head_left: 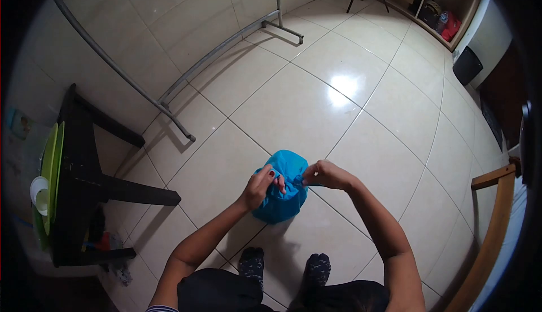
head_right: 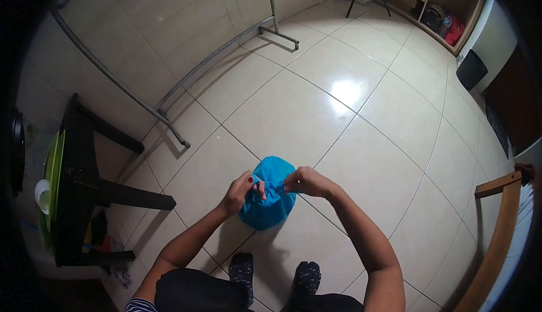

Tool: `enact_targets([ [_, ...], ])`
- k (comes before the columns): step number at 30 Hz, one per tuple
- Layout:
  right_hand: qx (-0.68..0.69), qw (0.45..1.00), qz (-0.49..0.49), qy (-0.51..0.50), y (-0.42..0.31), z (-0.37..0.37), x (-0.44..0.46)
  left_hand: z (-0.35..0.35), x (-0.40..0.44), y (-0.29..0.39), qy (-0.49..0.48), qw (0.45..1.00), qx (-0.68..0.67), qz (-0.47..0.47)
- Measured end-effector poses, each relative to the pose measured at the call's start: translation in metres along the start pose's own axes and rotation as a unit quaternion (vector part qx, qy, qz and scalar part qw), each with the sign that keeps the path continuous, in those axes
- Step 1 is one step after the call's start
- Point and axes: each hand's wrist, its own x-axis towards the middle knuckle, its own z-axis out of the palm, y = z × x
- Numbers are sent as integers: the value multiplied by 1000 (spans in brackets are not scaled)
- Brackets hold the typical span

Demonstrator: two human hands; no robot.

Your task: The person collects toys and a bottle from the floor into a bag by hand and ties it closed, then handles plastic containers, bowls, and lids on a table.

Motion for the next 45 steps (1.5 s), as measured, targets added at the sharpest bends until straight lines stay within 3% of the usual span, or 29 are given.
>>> enact_targets([
  [1, -13, 998, 8, 64, 0, 2, 1, 6, 4, 2, -2, 1000, -2, 1],
  [3, 50, 991, -4, 121, 7, 13, 4, 17, 9, 9, 112, 956, 269, -25],
  [5, 362, 909, -43, 202, 17, 28, 12, 21, 14, 12, 148, 948, 283, -7],
  [7, 366, 905, -40, 212, 15, 37, 14, 22, 15, 21, 141, 945, 280, -94],
  [8, 377, 898, -40, 224, 13, 42, 14, 20, 14, 13, 143, 944, 281, -94],
  [10, 418, 875, -66, 235, 10, 50, 15, 20, 11, -2, 157, 912, 380, 7],
  [11, 418, 876, -66, 232, 10, 53, 16, 20, 9, -9, 159, 911, 380, 6],
  [14, 398, 872, -104, 266, 9, 60, 17, 24, 7, -2, 99, 891, 441, -53],
  [17, 280, 907, -146, 279, 6, 63, 19, 17, 10, -13, 76, 867, 491, -32],
  [19, 224, 939, -132, 227, 7, 56, 19, 16, 9, -15, 56, 894, 442, 54],
  [20, 226, 938, -132, 228, 7, 53, 19, 14, 8, -16, 54, 893, 443, 53],
  [22, -14, 932, -268, 244, 0, 45, 18, 10, 7, -16, 38, 937, 344, 55],
  [23, -14, 932, -266, 245, -6, 42, 16, 7, 7, -17, 36, 937, 342, 54],
  [25, -175, 880, -227, 379, -25, 37, 10, 3, 8, -19, 31, 945, 321, 42],
  [27, -114, 900, -188, 377, -26, 31, 12, 4, 9, -20, 28, 937, 343, 60],
  [29, -53, 966, -96, 233, -14, 31, 18, 3, 9, -18, 25, 927, 367, 77],
  [35, -47, 951, -90, 293, -13, 37, 22, 8, 7, -7, 28, 946, 324, 15],
  [37, -56, 946, -68, 311, -13, 40, 23, 11, 7, -7, 97, 962, 255, -3],
  [42, -18, 938, -122, 324, -5, 44, 26, 9, 7, -6, 70, 951, 299, -22],
  [45, -43, 947, -67, 310, -26, 42, 17, 4, 6, -11, 46, 931, 361, -2],
])
